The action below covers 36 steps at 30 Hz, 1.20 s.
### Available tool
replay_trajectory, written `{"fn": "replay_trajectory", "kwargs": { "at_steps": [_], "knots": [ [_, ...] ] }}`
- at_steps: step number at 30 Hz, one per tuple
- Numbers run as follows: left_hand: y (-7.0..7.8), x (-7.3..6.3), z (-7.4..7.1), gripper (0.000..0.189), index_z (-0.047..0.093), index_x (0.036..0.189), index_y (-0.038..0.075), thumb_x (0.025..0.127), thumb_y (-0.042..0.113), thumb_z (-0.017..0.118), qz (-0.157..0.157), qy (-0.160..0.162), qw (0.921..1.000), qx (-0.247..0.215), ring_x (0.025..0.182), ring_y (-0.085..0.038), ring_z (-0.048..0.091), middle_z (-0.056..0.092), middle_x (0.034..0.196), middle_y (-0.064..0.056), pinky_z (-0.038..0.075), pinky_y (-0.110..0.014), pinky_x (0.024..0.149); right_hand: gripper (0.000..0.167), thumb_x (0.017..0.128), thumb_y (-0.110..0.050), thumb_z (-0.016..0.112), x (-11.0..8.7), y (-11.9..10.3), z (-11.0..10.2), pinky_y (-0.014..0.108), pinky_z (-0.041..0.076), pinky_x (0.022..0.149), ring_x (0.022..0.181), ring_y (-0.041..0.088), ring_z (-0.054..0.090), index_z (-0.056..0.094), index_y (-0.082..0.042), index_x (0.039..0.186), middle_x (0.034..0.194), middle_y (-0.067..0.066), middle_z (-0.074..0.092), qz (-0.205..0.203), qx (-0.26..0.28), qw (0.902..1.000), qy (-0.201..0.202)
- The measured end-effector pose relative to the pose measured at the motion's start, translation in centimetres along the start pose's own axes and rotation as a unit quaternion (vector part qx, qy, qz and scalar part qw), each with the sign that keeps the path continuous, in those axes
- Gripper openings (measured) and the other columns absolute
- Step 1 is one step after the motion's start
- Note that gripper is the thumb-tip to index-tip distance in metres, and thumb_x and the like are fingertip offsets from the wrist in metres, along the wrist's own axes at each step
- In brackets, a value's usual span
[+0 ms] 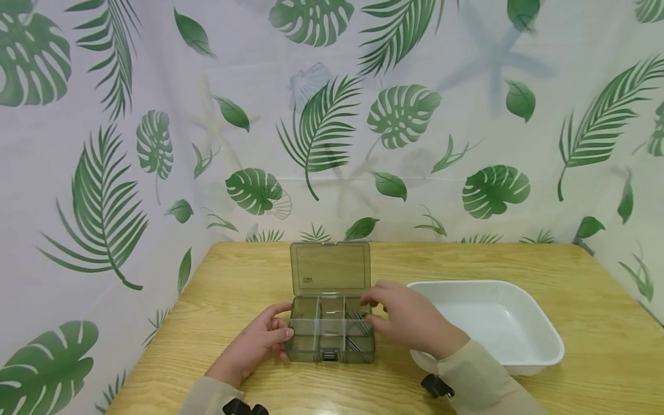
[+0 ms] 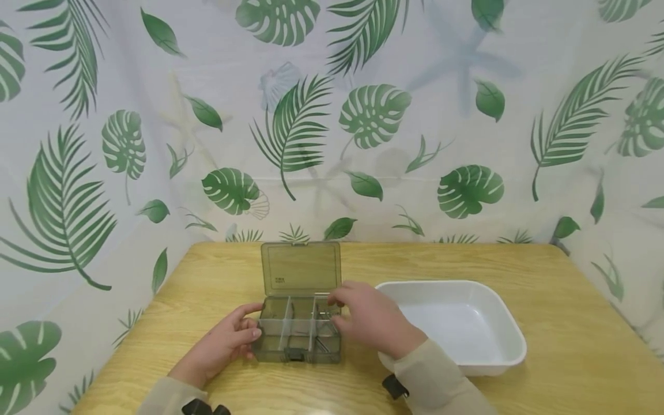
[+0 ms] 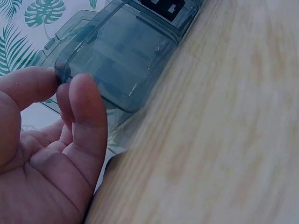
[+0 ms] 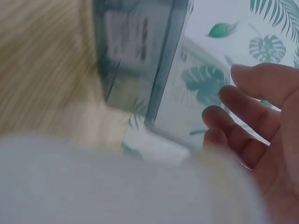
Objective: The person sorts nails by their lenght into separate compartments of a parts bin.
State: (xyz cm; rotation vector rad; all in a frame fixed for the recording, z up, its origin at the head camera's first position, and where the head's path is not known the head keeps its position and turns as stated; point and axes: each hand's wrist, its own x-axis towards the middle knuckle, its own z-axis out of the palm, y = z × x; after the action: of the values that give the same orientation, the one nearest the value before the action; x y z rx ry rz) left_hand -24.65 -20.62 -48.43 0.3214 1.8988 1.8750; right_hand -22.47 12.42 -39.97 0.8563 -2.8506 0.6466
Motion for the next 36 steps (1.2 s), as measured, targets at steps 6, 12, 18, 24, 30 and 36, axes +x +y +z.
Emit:
{"fn": "replay_trajectory", "kwargs": {
  "at_steps": [6,12,18,24,30,36],
  "knots": [
    [0.1,0.0,0.1,0.068,0.024,0.158,0.006,0.101,0.011,0.062,0.001,0.0,1.0,-0.002,0.067,-0.015,0.047,0.05,0.093,-0.005,0.055,-0.034,0.067,0.025,0.092,-0.022,0.075,-1.6,2.7,-0.5,0.036,0.054,0.077,0.092,0.016,0.062,0.071,-0.017,0.117,0.109,-0.004,0.063,0.028,-0.006,0.9995,0.009],
    [0.1,-0.2,0.2,0.07,0.024,0.157,0.004,0.1,0.012,0.064,0.001,0.003,1.0,-0.003,0.068,-0.015,0.047,0.049,0.092,-0.003,0.055,-0.033,0.066,0.022,0.095,-0.022,0.071,-3.2,5.0,-1.4,0.035,0.054,0.074,0.088,0.012,0.061,0.069,-0.02,0.118,0.112,-0.004,0.062,0.06,0.006,0.9982,0.007],
    [0.3,-0.2,0.3,0.07,0.024,0.157,0.004,0.101,0.011,0.064,0.002,0.001,1.0,-0.007,0.068,-0.015,0.047,0.049,0.092,-0.003,0.055,-0.034,0.066,0.025,0.095,-0.022,0.072,-4.8,6.9,-2.1,0.035,0.051,0.072,0.086,0.011,0.057,0.069,-0.02,0.119,0.115,-0.003,0.063,0.082,0.014,0.9965,0.01],
    [0.5,-0.1,0.4,0.069,0.025,0.157,0.004,0.101,0.012,0.064,-0.001,0.004,1.0,-0.002,0.068,-0.015,0.047,0.049,0.092,-0.004,0.055,-0.034,0.066,0.032,0.093,-0.023,0.073,-5.9,8.7,-2.1,0.034,0.049,0.07,0.084,0.01,0.055,0.068,-0.013,0.123,0.12,0.002,0.062,0.109,0.011,0.9939,-0.01],
    [0.4,-0.1,0.4,0.07,0.024,0.157,0.003,0.1,0.012,0.064,0.0,0.003,1.0,-0.001,0.068,-0.016,0.049,0.05,0.092,-0.005,0.055,-0.034,0.066,0.047,0.089,-0.028,0.077,-6.4,10.0,-1.5,0.039,0.052,0.074,0.09,0.015,0.06,0.065,-0.009,0.13,0.125,0.007,0.058,0.133,0.007,0.9898,-0.05],
    [0.2,-0.1,0.2,0.07,0.025,0.158,0.005,0.1,0.012,0.064,-0.001,0.006,1.0,-0.001,0.068,-0.016,0.051,0.052,0.093,-0.006,0.056,-0.035,0.066,0.062,0.087,-0.037,0.078,-6.3,10.2,-0.9,0.057,0.048,0.095,0.12,0.033,0.057,0.06,-0.01,0.14,0.133,0.013,0.055,0.161,0.0,0.9821,-0.098]
  ]
}}
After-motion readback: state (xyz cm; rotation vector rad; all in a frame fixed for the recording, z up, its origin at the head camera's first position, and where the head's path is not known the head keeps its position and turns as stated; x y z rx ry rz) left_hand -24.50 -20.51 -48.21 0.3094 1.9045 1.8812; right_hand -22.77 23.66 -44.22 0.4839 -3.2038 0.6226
